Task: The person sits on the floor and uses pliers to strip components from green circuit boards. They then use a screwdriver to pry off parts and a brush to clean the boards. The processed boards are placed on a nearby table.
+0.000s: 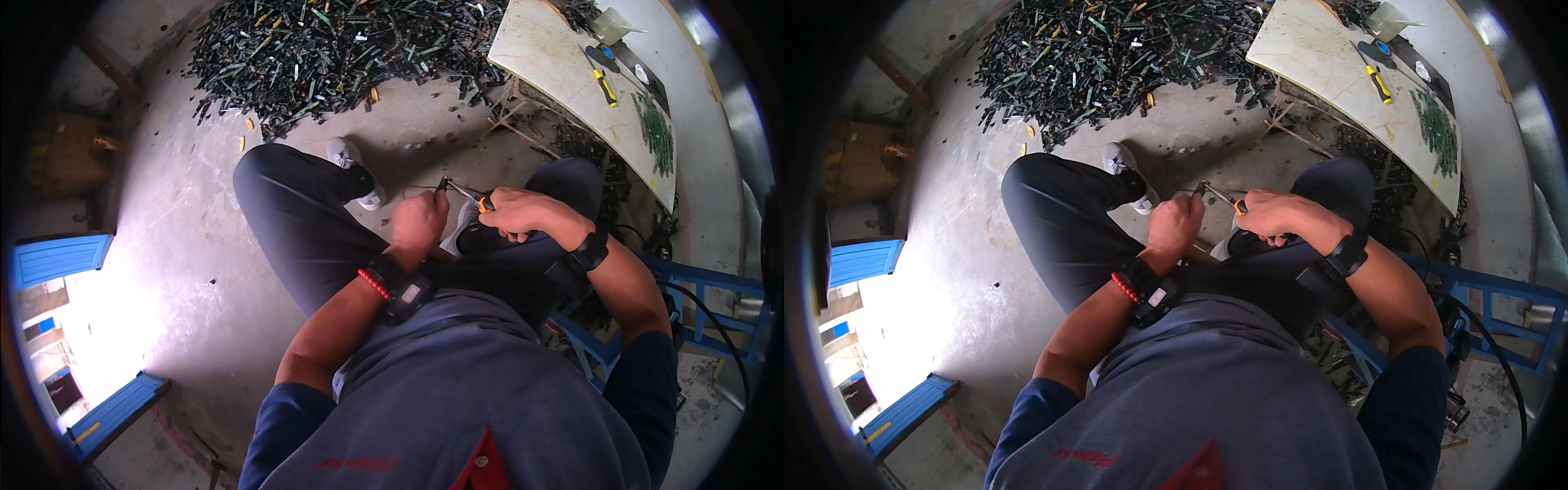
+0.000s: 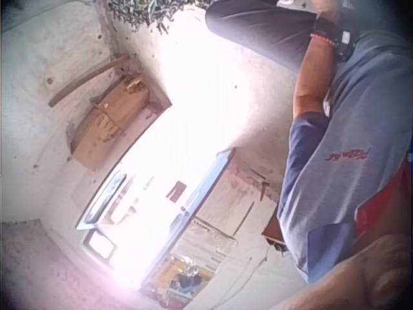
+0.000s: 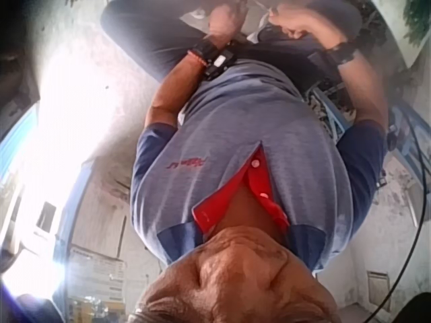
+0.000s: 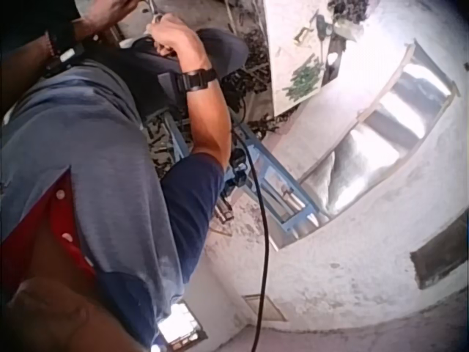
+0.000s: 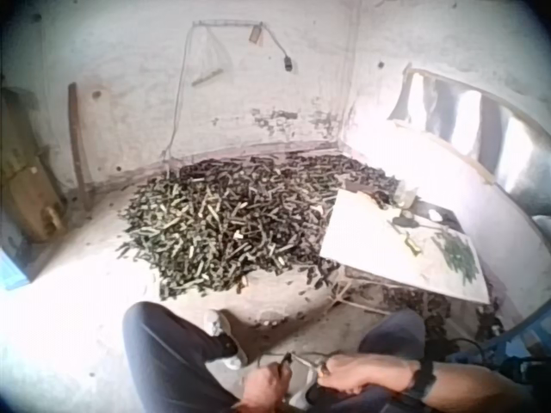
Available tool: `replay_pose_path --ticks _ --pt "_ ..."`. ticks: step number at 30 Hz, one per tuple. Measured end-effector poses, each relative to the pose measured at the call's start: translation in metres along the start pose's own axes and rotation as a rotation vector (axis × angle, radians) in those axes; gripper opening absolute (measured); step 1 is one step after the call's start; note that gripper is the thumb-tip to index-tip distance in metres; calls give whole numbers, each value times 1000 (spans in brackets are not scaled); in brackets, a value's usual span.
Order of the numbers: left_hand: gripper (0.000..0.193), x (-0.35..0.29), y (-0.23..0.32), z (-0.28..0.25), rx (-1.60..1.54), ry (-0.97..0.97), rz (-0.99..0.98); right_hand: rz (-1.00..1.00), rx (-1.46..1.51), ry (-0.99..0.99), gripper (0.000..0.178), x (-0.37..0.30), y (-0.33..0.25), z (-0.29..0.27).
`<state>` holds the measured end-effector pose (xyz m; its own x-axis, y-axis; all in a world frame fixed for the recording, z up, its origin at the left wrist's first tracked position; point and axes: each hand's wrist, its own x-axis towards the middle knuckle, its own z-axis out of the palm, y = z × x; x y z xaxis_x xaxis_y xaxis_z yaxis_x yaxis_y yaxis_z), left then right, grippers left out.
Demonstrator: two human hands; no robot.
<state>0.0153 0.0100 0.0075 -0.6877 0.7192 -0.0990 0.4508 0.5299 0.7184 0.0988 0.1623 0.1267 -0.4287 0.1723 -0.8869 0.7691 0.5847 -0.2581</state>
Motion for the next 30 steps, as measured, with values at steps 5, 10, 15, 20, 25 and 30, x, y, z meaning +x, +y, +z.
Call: replay_pose_path --ticks 5,10,15,20,25,30 --pt "37 0 -4 1 29 1 -5 -41 74 3 36 5 -6 4" --pt "36 2 -10 5 28 32 0 -49 166 73 37 10 -5 13" --pt "37 9 -27 17 21 81 108 -88 14 122 35 26 5 24" --pt "42 10 -14 6 -339 50 -102 -200 795 -150 33 26 21 34" --pt "50 8 -19 6 -672 -91 -215 -317 1160 -353 31 20 29 47" --pt "49 8 -18 5 -868 -179 -347 -355 1208 -400 35 16 30 60"
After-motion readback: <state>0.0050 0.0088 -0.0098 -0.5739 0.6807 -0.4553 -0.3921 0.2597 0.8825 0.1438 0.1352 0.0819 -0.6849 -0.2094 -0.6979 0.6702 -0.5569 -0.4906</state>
